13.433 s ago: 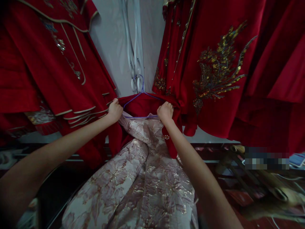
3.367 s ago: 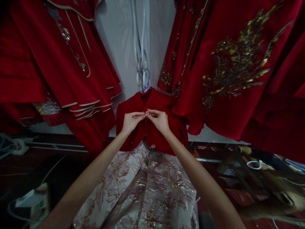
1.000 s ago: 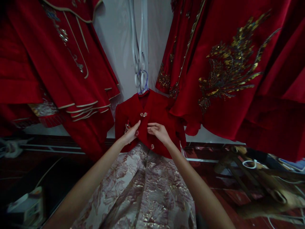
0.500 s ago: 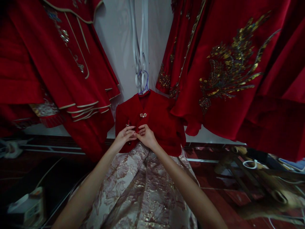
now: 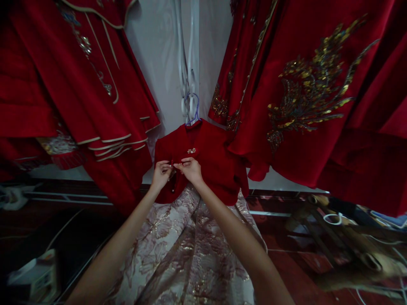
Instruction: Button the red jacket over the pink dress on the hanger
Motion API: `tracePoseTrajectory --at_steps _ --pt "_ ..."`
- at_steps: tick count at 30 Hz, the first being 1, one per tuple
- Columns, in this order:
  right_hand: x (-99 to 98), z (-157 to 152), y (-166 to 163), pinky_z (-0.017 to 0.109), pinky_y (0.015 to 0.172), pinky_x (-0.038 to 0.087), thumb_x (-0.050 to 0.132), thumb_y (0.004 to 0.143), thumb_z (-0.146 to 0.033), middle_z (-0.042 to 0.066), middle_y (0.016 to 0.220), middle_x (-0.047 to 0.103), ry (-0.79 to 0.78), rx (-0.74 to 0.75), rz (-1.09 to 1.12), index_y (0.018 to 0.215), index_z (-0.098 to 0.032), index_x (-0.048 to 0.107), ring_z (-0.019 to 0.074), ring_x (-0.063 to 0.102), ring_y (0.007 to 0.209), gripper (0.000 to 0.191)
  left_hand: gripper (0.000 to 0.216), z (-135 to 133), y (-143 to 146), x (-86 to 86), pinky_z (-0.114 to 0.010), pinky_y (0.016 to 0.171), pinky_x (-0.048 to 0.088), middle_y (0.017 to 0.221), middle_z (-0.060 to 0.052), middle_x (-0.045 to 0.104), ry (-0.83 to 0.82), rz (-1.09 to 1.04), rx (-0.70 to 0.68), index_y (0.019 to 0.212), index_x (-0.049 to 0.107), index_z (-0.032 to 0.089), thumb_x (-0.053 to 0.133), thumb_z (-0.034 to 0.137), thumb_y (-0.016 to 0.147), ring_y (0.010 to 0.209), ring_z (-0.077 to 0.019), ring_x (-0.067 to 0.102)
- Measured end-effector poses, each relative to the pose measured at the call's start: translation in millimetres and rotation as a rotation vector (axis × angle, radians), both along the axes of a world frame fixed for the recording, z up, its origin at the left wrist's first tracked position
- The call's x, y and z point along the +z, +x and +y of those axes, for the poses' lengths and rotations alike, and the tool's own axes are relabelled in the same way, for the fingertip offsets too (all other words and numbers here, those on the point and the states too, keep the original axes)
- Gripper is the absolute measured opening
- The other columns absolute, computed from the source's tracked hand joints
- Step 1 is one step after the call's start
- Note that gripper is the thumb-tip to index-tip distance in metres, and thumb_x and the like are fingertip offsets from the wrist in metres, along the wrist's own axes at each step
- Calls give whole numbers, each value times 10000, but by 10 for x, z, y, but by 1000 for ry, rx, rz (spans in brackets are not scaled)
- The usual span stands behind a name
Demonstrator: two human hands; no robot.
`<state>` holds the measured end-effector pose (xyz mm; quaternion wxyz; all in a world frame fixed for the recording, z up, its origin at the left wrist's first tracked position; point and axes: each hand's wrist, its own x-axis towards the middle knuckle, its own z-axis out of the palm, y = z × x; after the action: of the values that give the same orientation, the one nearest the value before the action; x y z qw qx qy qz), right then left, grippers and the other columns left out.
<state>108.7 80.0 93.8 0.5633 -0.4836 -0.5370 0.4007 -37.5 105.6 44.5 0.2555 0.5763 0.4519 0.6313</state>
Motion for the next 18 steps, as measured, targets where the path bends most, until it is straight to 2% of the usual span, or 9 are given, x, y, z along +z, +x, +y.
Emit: tracePoseTrajectory --at_steps 3,7,12,18 --pt "-86 101 -62 209 532 505 741 625 -320 -30 668 591 89 53 -71 892 -164 562 86 594 536 357 230 -9 14 35 -253 703 479 776 -15 598 1 -4 -23 908 526 160 609 172 693 712 -111 592" --pt "-158 121 -84 215 560 517 684 687 -252 -29 684 597 140 38 -142 912 -173 558 90 611 568 270 169 -57 34 86 -274 735 495 801 -45 644 -42 -29 -83 846 593 144 610 161 679 725 -124 612" --pt "-127 54 -111 223 563 512 665 696 -227 -21 694 591 143 -41 -211 892 -171 555 98 599 571 232 178 -170 60 170 -293 777 513 878 -88 690 -50 -56 -102 856 646 121 609 177 690 776 -145 646" --pt "-138 25 -165 236 611 513 636 712 -247 -6 716 597 181 -135 -233 907 -165 567 112 598 614 222 233 -200 -4 196 -308 759 538 859 -93 711 -41 59 -83 873 683 123 653 263 689 747 -158 665"
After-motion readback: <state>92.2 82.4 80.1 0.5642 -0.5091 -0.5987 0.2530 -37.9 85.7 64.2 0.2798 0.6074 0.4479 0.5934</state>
